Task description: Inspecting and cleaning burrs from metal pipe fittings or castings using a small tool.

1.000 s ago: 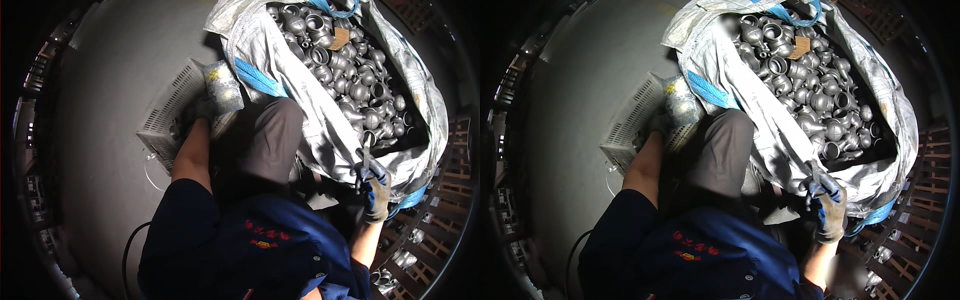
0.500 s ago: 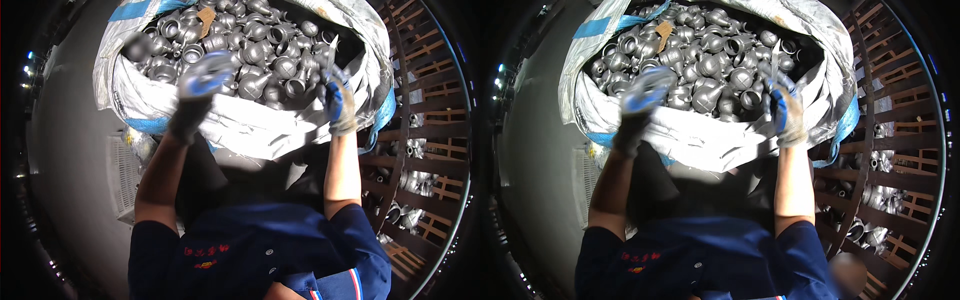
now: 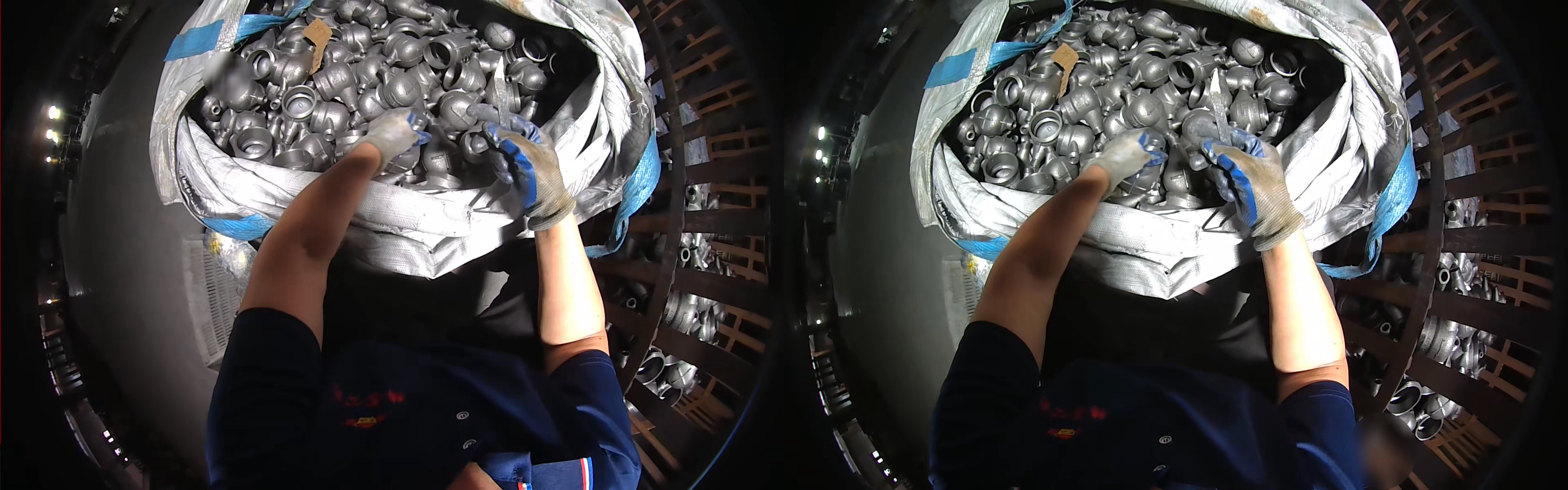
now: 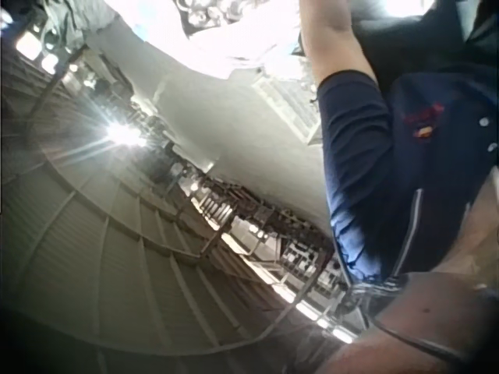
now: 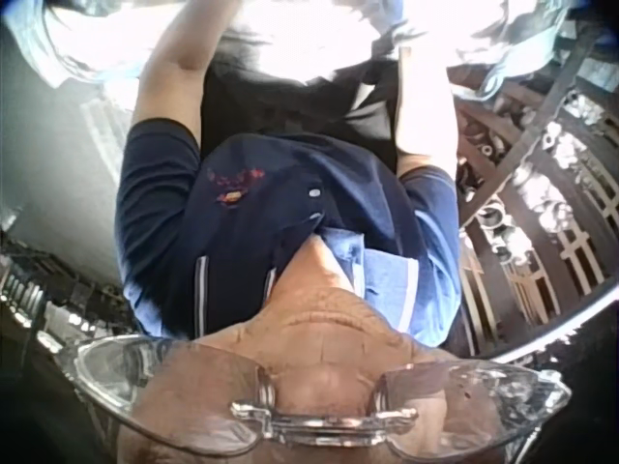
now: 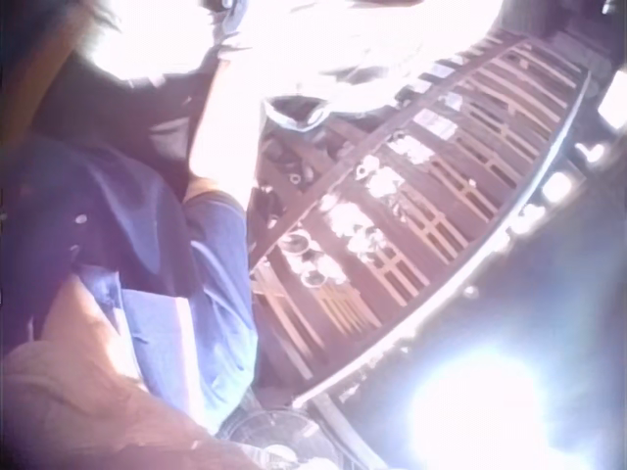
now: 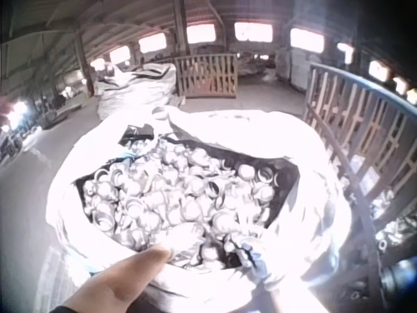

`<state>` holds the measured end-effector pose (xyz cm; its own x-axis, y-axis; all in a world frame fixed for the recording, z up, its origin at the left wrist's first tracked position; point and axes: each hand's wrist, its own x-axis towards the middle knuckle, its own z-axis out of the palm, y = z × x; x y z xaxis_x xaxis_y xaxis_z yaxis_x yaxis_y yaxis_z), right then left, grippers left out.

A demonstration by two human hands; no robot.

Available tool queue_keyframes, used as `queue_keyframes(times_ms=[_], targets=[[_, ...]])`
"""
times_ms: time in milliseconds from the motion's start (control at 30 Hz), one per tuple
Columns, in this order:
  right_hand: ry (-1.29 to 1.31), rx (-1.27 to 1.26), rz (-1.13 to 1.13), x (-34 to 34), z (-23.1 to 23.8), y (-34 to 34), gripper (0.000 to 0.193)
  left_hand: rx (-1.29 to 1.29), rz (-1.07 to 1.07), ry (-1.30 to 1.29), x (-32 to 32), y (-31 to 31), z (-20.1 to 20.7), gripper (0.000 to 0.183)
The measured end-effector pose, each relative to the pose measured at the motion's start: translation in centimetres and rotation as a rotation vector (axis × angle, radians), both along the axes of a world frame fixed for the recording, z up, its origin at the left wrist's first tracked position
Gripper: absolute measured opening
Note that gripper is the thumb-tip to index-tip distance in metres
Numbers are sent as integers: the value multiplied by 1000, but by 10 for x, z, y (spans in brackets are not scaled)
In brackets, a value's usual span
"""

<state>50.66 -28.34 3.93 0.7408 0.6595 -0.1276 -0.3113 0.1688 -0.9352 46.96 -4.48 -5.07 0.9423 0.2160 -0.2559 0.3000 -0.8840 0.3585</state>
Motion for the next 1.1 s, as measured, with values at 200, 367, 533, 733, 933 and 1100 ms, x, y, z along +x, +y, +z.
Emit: queue_keyframes(times_ms=[200, 367, 533, 733, 933, 1100], targets=[[128, -104, -32, -9, -18, 19, 19, -1140, 440, -456, -52, 11, 59, 18], [94, -144, 0, -27, -8, 39, 24, -915, 321, -805, -92, 18, 110, 22], [133, -156, -47, -33, -1, 63, 26, -1408, 338, -936, -89, 16, 114, 30], [219, -101, -23, -36, -3, 76, 27, -1632, 376, -955, -85, 23, 105, 30], [383, 134, -10, -36, -10, 78, 19, -1670, 581, -904, -84, 8, 112, 34], [722, 539, 131, -15, -11, 59, 6, -1566, 343, -848, -94, 14, 121, 41]])
